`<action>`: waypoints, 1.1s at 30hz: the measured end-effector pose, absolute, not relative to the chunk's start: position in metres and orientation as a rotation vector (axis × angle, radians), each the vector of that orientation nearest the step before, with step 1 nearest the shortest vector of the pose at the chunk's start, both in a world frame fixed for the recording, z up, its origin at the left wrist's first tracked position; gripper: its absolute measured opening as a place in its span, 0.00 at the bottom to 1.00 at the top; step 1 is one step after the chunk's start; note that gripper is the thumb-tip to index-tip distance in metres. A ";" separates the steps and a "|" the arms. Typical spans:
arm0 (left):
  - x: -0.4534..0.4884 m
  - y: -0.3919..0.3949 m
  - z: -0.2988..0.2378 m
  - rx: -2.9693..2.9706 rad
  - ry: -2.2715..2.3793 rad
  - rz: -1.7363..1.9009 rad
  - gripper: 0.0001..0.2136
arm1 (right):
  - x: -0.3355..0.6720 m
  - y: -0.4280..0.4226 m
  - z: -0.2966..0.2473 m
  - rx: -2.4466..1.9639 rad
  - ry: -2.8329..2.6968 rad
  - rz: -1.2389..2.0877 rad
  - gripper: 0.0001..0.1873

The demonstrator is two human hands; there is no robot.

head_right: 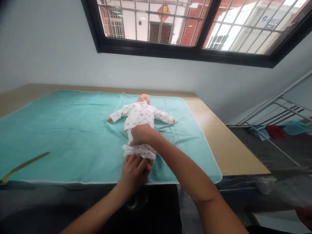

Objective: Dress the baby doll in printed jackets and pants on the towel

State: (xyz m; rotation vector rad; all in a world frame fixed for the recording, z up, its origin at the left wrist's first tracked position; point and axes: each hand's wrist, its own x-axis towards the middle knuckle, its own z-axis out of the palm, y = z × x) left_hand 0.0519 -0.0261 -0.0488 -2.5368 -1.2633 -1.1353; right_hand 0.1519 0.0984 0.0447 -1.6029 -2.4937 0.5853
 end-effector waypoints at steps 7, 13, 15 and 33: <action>0.053 -0.033 -0.057 -2.532 -1.334 -1.243 0.01 | 0.151 0.110 0.038 -1.545 -2.401 0.625 0.12; 0.060 -0.032 -0.071 -2.537 -1.307 -1.275 0.03 | 0.142 0.123 0.014 -1.603 -2.169 0.007 0.15; 0.061 -0.034 -0.072 -2.528 -1.317 -1.290 0.04 | 0.145 0.119 0.009 -1.523 -2.286 0.017 0.13; 0.041 0.143 0.001 -2.593 -1.862 -1.043 0.06 | 0.207 0.127 -0.014 -1.718 -1.583 0.370 0.10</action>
